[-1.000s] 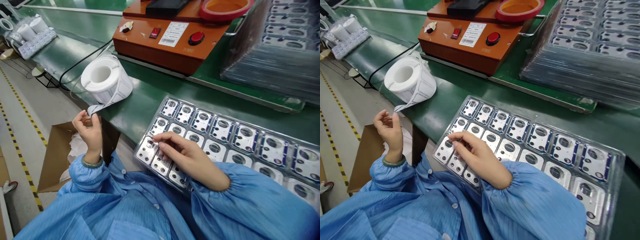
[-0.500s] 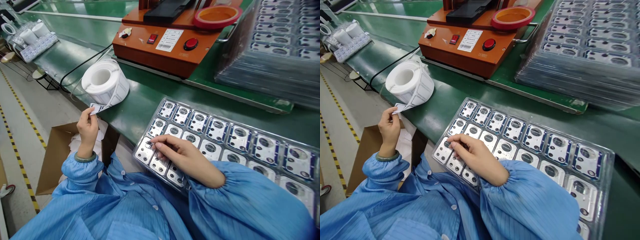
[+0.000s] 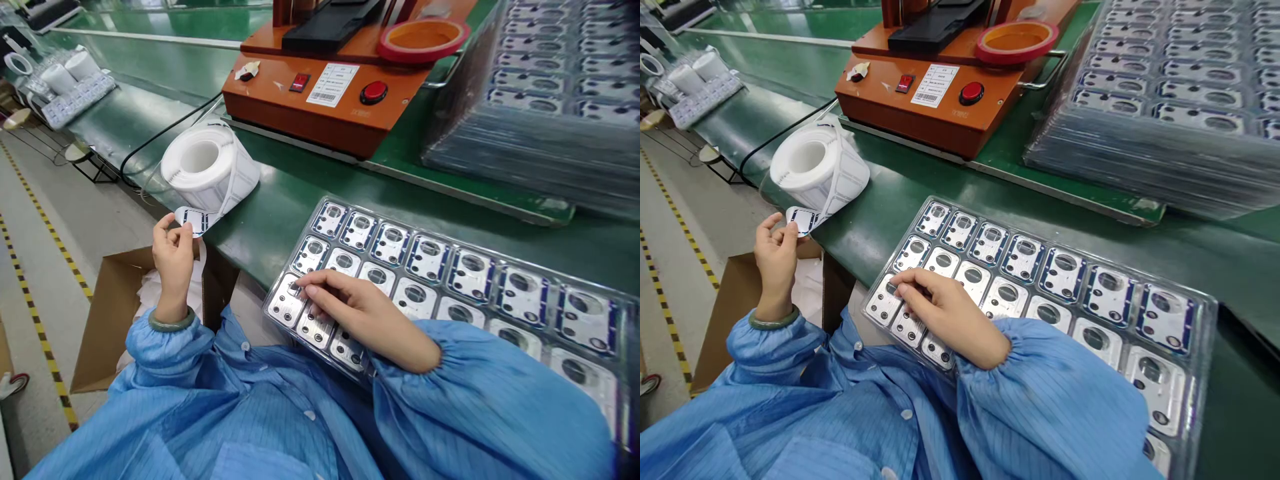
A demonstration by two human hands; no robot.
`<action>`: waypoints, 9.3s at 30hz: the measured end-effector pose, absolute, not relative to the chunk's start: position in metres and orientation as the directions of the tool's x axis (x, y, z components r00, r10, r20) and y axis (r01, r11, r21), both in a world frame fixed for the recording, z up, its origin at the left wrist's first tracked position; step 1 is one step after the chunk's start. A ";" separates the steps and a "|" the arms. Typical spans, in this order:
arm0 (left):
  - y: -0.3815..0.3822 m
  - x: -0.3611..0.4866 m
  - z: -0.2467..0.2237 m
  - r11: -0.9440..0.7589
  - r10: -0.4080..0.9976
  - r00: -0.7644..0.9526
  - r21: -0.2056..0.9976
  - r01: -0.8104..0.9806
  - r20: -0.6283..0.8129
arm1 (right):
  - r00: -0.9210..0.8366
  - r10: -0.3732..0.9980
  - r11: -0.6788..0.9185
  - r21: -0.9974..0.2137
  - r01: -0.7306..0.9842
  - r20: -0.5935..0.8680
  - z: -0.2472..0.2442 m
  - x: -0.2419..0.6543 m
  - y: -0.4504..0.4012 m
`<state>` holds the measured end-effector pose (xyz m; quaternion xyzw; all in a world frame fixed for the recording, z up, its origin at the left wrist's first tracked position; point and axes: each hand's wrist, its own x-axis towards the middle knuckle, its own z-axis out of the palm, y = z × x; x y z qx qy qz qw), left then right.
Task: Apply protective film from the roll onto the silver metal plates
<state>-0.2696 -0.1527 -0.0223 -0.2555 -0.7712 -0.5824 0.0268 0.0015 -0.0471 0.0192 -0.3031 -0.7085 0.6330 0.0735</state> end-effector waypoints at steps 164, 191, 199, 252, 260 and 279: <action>-0.088 -0.153 -0.002 -0.257 0.952 0.090 0.602 0.756 0.293 | -0.401 0.904 0.051 -0.891 0.450 -0.150 0.013 0.029 -0.056; -0.090 -0.160 -0.003 -0.335 0.935 0.217 0.505 0.795 0.280 | -0.529 0.846 0.404 -0.719 0.565 0.060 0.013 0.034 -0.058; -0.090 -0.159 -0.003 -0.334 0.936 0.219 0.503 0.797 0.275 | -0.532 0.845 0.408 -0.704 0.582 0.051 0.011 0.035 -0.058; -0.117 -0.133 0.014 -0.404 0.822 0.032 0.543 0.736 0.568 | -0.292 0.918 0.304 -0.949 0.082 0.269 0.020 0.038 -0.062; -0.118 -0.120 0.015 -0.001 0.991 -0.134 0.999 -0.042 -0.005 | -0.346 0.895 0.321 -0.945 0.067 0.280 0.021 0.040 -0.062; -0.119 -0.107 0.031 0.077 0.961 -0.264 0.997 -0.011 -0.077 | -0.430 0.853 0.374 -0.921 0.110 0.295 0.026 0.041 -0.063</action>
